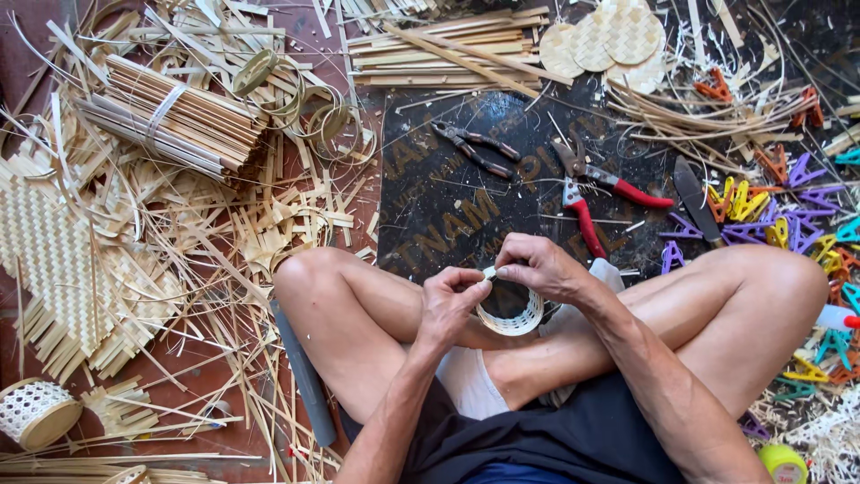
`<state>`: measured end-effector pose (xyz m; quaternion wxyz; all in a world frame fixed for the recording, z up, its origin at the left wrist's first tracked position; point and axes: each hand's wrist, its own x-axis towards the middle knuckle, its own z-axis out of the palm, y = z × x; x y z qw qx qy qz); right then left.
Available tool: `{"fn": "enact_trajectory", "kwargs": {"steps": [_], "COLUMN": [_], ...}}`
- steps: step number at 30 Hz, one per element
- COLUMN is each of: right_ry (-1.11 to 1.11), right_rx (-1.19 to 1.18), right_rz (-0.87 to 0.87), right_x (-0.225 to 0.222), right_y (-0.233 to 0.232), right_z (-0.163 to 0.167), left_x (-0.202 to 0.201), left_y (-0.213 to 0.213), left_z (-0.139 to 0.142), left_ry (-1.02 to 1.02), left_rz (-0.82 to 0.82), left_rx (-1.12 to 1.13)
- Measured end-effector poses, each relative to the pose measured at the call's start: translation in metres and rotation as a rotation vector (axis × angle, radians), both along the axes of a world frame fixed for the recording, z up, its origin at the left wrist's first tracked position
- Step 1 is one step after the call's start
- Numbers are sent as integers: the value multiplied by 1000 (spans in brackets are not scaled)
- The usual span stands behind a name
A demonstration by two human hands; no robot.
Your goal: The person sits on the floor weaving a small cylindrical bamboo basket, interlacing thin bamboo strips around a rim ring and tightening the weave by hand. They use pliers to trim and secure strip ends, fit a woven base disc into the basket, and press a gray tube against the rim to shape it.
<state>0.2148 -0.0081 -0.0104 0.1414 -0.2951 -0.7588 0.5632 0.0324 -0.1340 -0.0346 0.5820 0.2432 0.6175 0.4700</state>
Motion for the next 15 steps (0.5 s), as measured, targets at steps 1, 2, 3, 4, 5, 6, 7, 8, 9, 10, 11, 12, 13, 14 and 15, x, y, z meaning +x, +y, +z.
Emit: {"fn": "enact_trajectory", "kwargs": {"steps": [1, 2, 3, 4, 5, 6, 7, 8, 9, 10, 11, 12, 13, 14, 15], "right_ry": [16, 31, 46, 63, 71, 76, 81, 44, 8, -27, -93, -157, -166, -322, -338], "right_rx": [48, 101, 150, 200, 196, 193, 193, 243, 293, 339, 412, 478, 578, 571, 709], "right_rz": [14, 21, 27, 32, 53, 74, 93, -20, -131, -239, -350, -456, -487, -564, -602], "right_x": [-3, -7, -12, -18, -24, -28, -31, -31, -31, -28, -21, -12, -5, 6, 13], "right_y": [3, 6, 10, 14, 20, 27, 37, 50, 66, 83, 108, 135, 162, 187, 210], "right_z": [3, 7, 10, 14, 17, 20, 23, 25, 27, 28, 30, 33, 36, 40, 44], "left_x": [0, 0, -1, -2, -4, -5, -7, -8, -9, -10, -10, -10, -11, -11, -11], "left_y": [-1, -1, -2, -1, 0, 2, 3, 5, 5, 6, 5, 4, 3, 2, 2], "left_z": [3, 7, 11, 13, 16, 17, 18, 18, 18, 18, 18, 18, 19, 20, 21], "left_ry": [67, 134, 201, 291, 378, 463, 451, 434, 418, 398, 381, 367, 320, 272, 223], "left_rz": [17, 33, 49, 83, 112, 141, 171, 192, 217, 209, 203, 200, 196, 194, 190], "left_rx": [66, 129, 188, 226, 265, 303, 291, 288, 284, 274, 260, 240, 219, 201, 181]}}
